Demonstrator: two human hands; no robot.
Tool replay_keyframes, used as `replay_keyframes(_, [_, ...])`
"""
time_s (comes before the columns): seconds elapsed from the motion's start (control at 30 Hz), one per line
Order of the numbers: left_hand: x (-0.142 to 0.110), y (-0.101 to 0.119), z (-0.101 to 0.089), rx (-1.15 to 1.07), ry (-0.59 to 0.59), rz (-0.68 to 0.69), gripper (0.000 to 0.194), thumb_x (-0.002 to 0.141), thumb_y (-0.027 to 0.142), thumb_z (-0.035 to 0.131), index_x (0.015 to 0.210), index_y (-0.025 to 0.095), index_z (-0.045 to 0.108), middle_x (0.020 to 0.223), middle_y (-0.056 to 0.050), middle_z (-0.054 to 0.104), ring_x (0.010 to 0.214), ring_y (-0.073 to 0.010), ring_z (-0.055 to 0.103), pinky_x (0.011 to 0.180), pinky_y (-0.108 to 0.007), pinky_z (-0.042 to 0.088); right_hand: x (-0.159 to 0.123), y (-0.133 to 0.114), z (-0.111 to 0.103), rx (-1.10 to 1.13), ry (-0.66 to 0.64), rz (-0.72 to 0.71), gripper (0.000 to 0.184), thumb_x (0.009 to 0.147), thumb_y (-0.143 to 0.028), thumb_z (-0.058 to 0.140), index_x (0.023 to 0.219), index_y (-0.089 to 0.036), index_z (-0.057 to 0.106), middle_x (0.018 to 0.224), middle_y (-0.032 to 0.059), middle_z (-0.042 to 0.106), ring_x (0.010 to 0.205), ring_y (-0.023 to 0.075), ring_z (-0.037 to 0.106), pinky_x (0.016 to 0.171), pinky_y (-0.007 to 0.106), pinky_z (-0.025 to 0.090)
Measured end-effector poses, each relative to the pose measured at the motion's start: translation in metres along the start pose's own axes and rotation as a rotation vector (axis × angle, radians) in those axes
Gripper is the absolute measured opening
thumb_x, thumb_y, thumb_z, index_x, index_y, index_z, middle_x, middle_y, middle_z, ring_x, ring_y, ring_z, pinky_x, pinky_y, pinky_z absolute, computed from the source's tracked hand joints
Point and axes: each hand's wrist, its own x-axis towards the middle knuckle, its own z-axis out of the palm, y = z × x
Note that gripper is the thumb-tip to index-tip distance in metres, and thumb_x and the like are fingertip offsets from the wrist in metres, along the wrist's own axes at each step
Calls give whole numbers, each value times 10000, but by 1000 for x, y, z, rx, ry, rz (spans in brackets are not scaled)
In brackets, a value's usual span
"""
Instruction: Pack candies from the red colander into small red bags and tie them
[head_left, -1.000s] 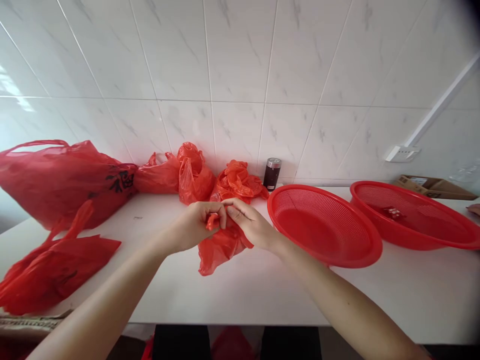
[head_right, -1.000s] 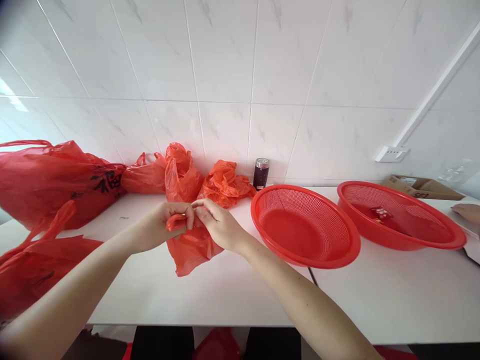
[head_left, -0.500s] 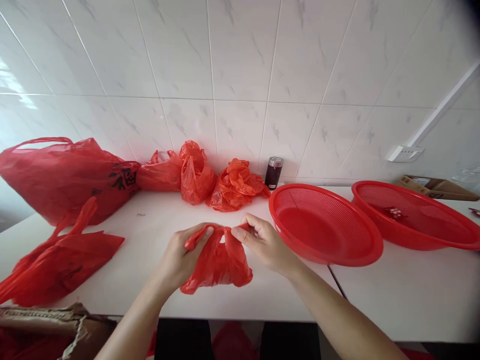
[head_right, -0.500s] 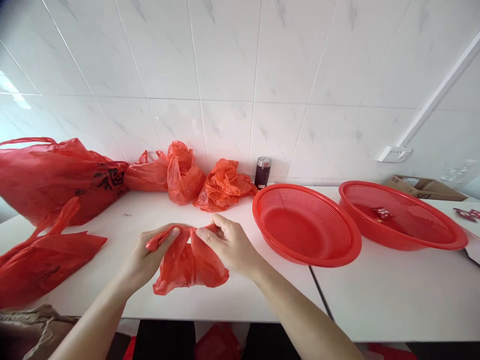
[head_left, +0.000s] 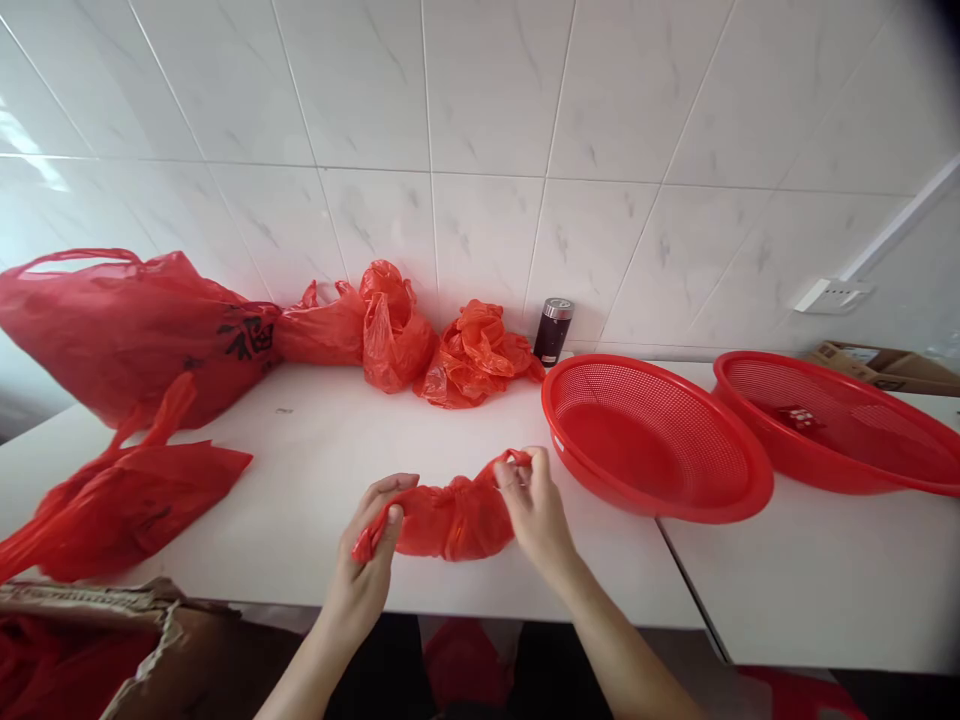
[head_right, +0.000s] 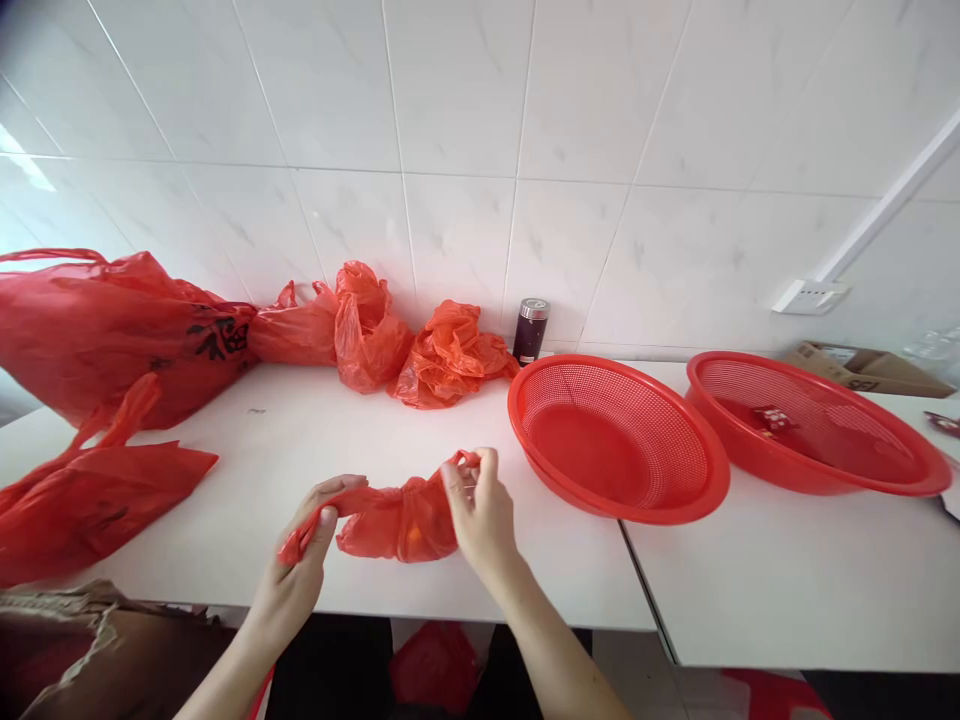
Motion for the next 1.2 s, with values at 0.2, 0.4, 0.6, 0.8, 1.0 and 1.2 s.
replay_keyframes(0.2, [16,-29,31,168,45,17,327,976,430,334,1068,219,567,1120,-80,602,1039,-207,582,912,-338,455,-19,29,26,-257,-94,-128,215,877,-330,544,1056,-229,480,1004,70,611,942,242,583,826,404,473])
replay_keyframes(0.4, [40,-52,43,465,-76,-49,270,963,383,328,968,264,570,750,-4,648,657,-188,626,650,-292,451,-7,38,28,-81,-88,-136,56,881,-276,476,898,-230,449,852,14,587,777,171,583,743,301,476])
replay_keyframes(0.6, [58,-62,32,550,-115,-62,310,958,371,320,1022,289,612,738,10,673,634,-167,620,634,-264,435,20,53,7,-151,-25,-80,122,881,-317,458,839,-236,377,753,-18,534,684,150,547,641,251,453])
replay_keyframes(0.8, [78,-71,38,718,-136,-62,344,935,337,361,1148,318,630,910,-26,732,743,-210,640,648,-293,422,38,72,12,-321,-35,-72,29,886,-254,411,871,-234,397,790,-6,573,712,167,548,640,261,404])
replay_keyframes(1.0, [93,-83,43,872,-207,-32,337,905,330,440,1152,306,667,1002,-56,719,789,-229,649,649,-300,417,49,86,18,-521,-72,-92,69,850,-167,436,876,-217,475,879,37,626,770,189,561,629,269,356])
replay_keyframes(1.2, [95,-97,43,940,-210,36,441,874,136,389,1210,264,646,984,-81,705,923,-239,611,817,-344,405,52,94,21,-630,-74,-104,75,873,-151,440,883,-207,490,878,43,630,764,189,554,632,268,340])
